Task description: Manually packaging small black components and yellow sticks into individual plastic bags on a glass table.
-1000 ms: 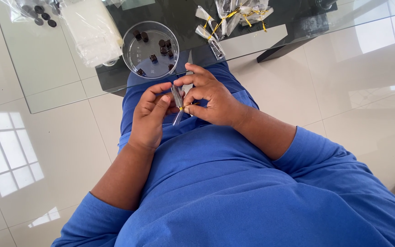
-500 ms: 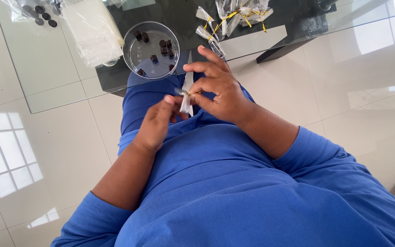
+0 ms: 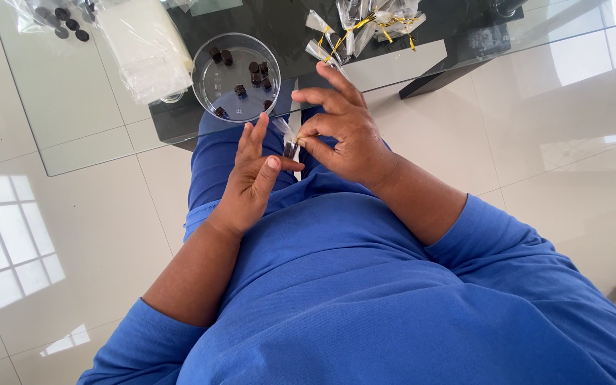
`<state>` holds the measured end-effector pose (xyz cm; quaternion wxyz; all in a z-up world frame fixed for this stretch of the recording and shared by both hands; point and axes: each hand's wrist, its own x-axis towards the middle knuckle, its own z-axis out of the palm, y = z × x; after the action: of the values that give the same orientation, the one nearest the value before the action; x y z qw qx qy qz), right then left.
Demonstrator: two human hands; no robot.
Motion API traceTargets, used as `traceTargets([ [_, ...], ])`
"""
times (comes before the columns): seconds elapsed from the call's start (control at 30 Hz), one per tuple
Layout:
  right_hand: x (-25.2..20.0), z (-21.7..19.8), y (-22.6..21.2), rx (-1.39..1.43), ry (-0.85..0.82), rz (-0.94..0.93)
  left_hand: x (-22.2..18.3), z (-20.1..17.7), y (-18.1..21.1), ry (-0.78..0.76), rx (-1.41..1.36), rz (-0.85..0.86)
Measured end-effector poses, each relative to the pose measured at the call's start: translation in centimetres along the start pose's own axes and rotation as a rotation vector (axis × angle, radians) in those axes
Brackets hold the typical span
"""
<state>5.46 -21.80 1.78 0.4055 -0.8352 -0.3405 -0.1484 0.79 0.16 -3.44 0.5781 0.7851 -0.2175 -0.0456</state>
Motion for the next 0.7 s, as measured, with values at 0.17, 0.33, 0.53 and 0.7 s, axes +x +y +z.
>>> traceTargets([
  [0.17, -0.3, 0.7, -0.5, 0.030, -0.010, -0.013, -0.1, -0.8, 1.3, -0.060, -0.269, -0.310],
  [0.33, -1.5, 2.5, 1.0, 0.076, -0.035, 0.035, -0.3, -0.2, 1.4, 0.011, -0.579, -0.257],
  [0.53, -0.7, 1.0, 3.5, 0.027, 0.022, 0.045, 0.3, -0.9, 2.5, -0.010, -0.309, -0.141],
  [0.7, 1.0, -2.1, 11.1, -0.076, 0.216, -0.013, 0.0, -1.3, 2.1, 0.002, -0.312, -0.248],
])
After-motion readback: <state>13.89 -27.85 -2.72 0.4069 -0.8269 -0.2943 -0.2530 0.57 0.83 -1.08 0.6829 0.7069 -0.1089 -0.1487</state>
